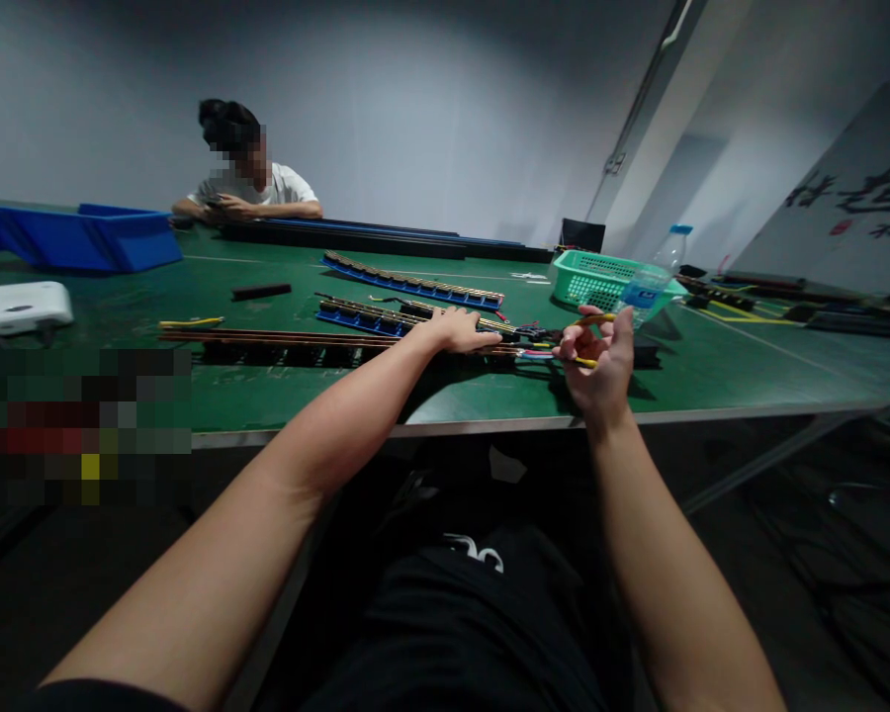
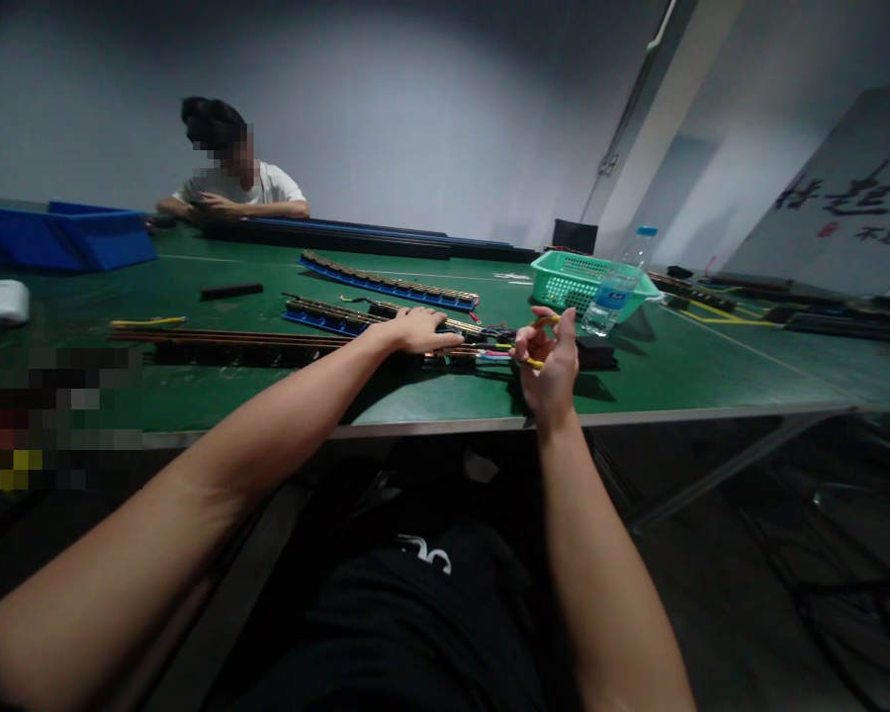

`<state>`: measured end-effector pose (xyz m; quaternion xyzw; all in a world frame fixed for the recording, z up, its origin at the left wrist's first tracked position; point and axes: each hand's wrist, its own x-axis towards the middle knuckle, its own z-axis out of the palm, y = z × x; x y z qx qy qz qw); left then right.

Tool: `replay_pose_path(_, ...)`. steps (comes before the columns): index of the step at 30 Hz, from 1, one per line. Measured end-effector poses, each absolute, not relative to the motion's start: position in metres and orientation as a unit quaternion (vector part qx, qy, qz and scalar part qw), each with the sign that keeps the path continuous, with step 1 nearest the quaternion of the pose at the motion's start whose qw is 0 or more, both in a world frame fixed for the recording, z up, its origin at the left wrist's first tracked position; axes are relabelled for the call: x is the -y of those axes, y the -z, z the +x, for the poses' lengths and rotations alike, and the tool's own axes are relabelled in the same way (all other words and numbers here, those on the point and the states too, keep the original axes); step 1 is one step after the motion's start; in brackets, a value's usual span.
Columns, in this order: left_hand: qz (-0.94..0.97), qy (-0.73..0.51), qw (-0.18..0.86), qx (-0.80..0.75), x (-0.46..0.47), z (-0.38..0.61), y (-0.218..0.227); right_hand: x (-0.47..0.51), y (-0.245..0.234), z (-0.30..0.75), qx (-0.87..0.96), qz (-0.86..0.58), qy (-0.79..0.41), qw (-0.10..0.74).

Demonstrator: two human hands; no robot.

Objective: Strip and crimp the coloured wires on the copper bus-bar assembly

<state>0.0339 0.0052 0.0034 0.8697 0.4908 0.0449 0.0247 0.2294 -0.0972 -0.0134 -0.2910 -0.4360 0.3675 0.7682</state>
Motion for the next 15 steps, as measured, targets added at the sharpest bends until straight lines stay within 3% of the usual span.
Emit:
replay_pose_path(6, 0.873, -0.044, 0.030, -0.485, -0.005, 0.034, -0.004, 0.095, 0.022, 0.231, 0.404, -0.286, -0.372, 0.785)
replay_pose_path(15, 0.868, -0.035, 0.038, -0.495, 0.000, 0.034, -0.007, 0.098, 0.031, 0.217, 0.528, -0.393, -0.211, 0.723)
